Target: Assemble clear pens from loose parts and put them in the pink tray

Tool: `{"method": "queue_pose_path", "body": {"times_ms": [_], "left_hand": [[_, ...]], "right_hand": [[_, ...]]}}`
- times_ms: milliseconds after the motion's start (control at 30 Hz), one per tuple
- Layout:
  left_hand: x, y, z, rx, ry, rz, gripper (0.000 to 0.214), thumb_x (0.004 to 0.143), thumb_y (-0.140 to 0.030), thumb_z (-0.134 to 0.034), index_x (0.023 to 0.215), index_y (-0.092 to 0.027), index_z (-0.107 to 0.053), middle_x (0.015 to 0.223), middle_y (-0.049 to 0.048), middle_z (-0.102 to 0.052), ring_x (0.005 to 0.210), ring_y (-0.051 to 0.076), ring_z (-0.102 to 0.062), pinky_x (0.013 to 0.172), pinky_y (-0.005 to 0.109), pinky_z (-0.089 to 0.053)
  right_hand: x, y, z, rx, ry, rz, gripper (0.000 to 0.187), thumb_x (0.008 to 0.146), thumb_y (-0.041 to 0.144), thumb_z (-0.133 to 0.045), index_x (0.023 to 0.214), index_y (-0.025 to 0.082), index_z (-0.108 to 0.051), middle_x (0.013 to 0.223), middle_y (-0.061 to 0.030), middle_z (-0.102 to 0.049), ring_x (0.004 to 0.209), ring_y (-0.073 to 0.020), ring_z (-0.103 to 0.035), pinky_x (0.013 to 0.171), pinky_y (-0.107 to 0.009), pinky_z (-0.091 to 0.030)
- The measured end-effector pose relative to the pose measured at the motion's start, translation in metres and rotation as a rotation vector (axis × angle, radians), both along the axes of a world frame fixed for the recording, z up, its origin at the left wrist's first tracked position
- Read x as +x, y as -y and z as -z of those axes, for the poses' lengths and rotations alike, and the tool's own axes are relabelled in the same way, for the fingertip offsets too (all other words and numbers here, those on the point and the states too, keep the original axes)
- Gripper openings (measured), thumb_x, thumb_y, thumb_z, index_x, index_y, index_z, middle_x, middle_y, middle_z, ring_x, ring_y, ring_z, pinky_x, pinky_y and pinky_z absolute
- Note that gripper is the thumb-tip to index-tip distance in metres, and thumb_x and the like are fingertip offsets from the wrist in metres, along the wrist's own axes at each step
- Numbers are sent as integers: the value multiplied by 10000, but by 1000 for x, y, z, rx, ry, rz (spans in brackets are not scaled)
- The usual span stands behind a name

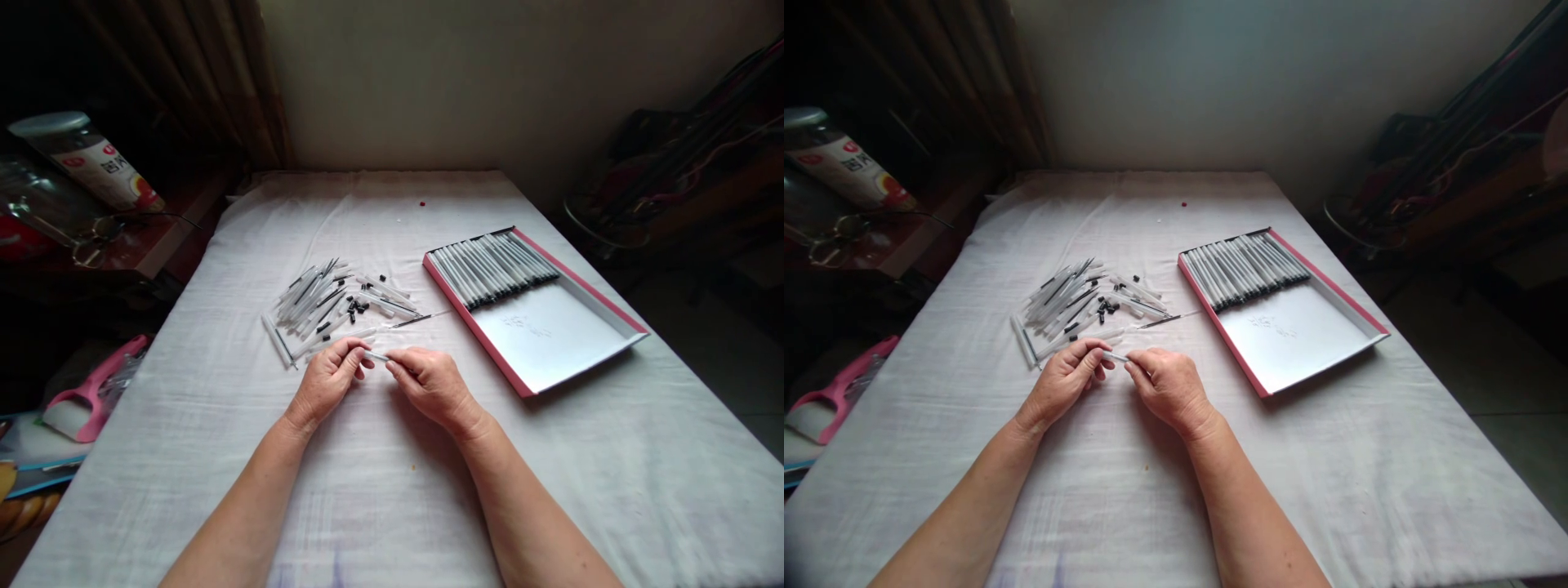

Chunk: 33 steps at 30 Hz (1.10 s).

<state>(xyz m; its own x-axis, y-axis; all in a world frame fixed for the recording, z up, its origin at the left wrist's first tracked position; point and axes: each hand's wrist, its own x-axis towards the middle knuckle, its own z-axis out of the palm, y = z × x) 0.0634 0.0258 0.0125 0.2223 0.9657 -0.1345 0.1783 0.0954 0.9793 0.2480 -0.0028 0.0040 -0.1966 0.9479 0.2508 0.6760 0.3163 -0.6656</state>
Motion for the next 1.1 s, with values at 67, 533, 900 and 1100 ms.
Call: {"method": "queue_pose_path", "body": {"times_ms": [67, 533, 900, 1100], "left_hand": [[0, 0, 1, 16, -1, -6, 283, 796, -449, -628, 880, -182, -666, 655, 32, -684, 530, 123, -558, 480, 210, -416], [2, 0, 5, -22, 59, -33, 295, 766, -465, -666, 857, -184, -667, 597, 15, -653, 536, 132, -588, 460, 203, -417], [0, -5, 2, -36, 187, -120, 601, 765, -573, -634, 1193, -158, -566, 669, 3, -634, 543, 113, -559, 451, 189, -423], [-3, -6, 2, -52, 233, -134, 461, 699, -604, -679, 800, -155, -658, 594, -3, -604, 505, 97, -530, 442, 180, -399]], "right_hand": [[-1, 0, 1, 0, 13, 0, 186, 891, 246, -553, 969, 237, -722, 845, -44, -742, 740, -162, -683, 696, -237, -498], [-11, 3, 4, 17, 19, 29, 198, 900, 240, -516, 925, 228, -712, 837, -57, -735, 743, -172, -678, 688, -248, -495], [0, -9, -12, 145, -112, 224, 201, 868, 240, -517, 967, 215, -690, 904, -74, -715, 797, -190, -674, 741, -291, -533], [71, -53, -40, 120, 12, 619, 291, 835, 371, -560, 1023, 200, -700, 932, -75, -723, 794, -216, -668, 768, -340, -519]]}}
